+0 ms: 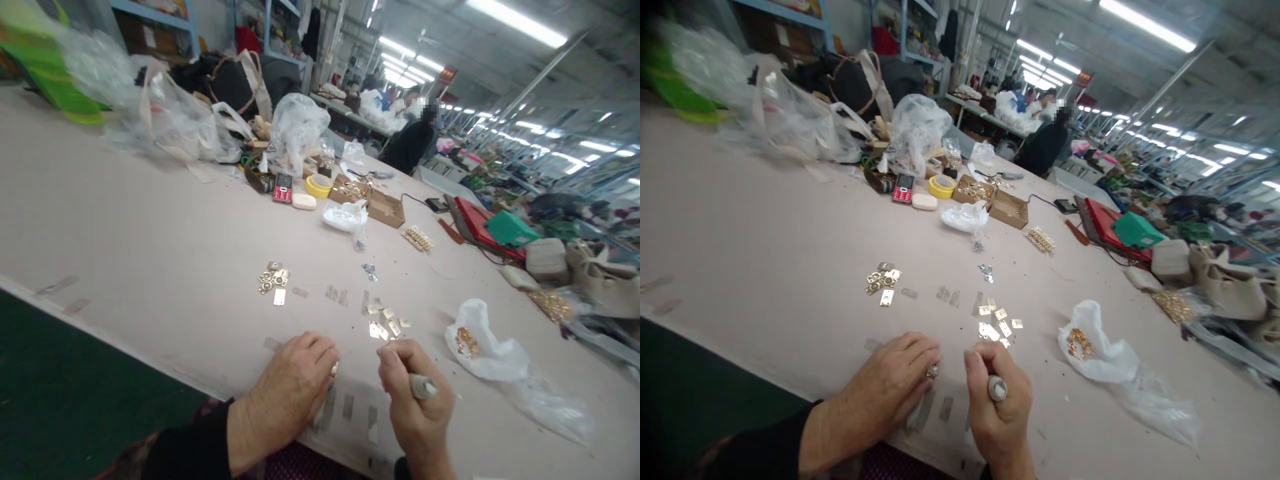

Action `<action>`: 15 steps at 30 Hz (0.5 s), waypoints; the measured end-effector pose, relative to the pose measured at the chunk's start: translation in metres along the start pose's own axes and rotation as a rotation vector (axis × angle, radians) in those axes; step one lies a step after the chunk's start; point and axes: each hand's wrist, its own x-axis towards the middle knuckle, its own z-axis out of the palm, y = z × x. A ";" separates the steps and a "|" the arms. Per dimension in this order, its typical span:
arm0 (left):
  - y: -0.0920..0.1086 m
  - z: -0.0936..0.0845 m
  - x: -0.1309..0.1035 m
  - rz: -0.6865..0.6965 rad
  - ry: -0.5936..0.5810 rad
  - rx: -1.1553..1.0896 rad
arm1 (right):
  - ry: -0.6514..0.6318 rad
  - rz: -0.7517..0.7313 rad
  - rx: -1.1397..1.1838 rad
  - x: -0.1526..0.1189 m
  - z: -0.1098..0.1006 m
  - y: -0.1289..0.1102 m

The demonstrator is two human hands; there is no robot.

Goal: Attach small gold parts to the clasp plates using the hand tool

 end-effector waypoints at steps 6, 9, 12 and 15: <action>-0.007 0.009 0.015 0.086 -0.055 0.065 | -0.118 -0.106 -0.837 -0.010 -0.088 0.061; -0.017 0.004 0.013 0.106 -0.026 0.160 | -0.097 -0.042 -1.032 -0.015 -0.119 0.100; -0.030 -0.008 0.007 0.110 -0.007 0.200 | -0.074 0.015 -1.075 -0.015 -0.133 0.124; -0.042 -0.014 0.002 0.212 0.107 0.239 | -0.025 0.072 -0.985 -0.010 -0.134 0.128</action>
